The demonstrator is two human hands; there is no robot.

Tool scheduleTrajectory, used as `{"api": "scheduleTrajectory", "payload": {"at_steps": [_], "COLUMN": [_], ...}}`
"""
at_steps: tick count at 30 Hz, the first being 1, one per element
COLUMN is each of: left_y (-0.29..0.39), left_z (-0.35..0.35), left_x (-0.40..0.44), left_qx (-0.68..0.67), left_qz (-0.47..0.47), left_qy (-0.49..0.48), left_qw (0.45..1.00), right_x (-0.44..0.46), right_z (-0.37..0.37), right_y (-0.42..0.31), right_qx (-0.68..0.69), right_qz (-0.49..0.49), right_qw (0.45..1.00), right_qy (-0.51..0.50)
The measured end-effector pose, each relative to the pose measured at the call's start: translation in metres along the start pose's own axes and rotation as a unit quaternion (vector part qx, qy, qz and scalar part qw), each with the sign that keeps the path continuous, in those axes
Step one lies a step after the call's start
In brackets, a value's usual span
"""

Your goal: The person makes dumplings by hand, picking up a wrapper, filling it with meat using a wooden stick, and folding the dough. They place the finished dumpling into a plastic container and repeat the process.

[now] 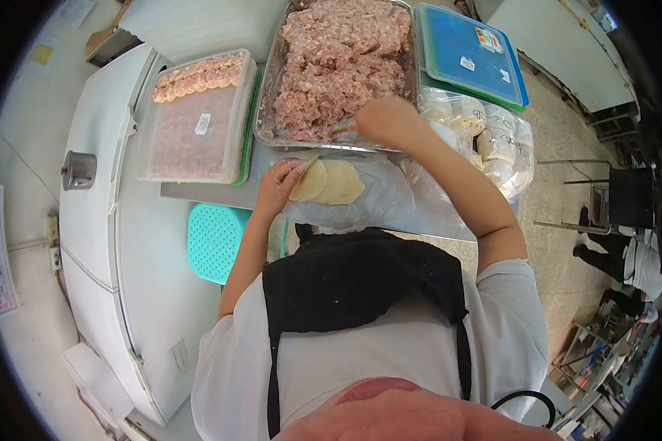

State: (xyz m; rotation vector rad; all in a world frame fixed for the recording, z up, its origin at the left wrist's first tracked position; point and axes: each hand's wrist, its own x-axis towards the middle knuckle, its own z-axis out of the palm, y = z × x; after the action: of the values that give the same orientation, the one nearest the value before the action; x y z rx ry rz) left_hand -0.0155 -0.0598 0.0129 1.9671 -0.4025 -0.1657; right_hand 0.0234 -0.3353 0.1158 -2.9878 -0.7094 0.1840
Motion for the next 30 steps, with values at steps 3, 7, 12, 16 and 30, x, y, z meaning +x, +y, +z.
{"api": "scheduleTrajectory", "payload": {"at_steps": [3,7,12,16,30], "left_y": [0.002,-0.017,-0.042,-0.009,-0.006], "left_z": [0.003,0.002,0.007,-0.013,-0.053], "left_x": [-0.002,0.002,0.003,0.004,0.016], "left_qx": [-0.015,-0.079,-0.050,0.044,-0.054], "left_qz": [-0.017,-0.090,-0.003,0.059,0.171], "left_qy": [0.041,0.087,0.119,-0.006,-0.127], "left_qw": [0.999,0.989,0.992,0.997,0.975], "right_x": [0.027,0.025,0.030,0.050,0.053], "right_z": [0.028,0.067,0.052,0.024,0.025], "right_y": [0.016,-0.026,-0.021,-0.036,-0.060], "right_qx": [0.006,0.045,0.144,-0.023,-0.021], "right_qz": [-0.015,-0.088,0.004,0.025,0.104], "right_qw": [0.996,0.987,0.986,0.999,0.994], "right_qy": [0.092,0.129,0.082,0.037,0.015]}}
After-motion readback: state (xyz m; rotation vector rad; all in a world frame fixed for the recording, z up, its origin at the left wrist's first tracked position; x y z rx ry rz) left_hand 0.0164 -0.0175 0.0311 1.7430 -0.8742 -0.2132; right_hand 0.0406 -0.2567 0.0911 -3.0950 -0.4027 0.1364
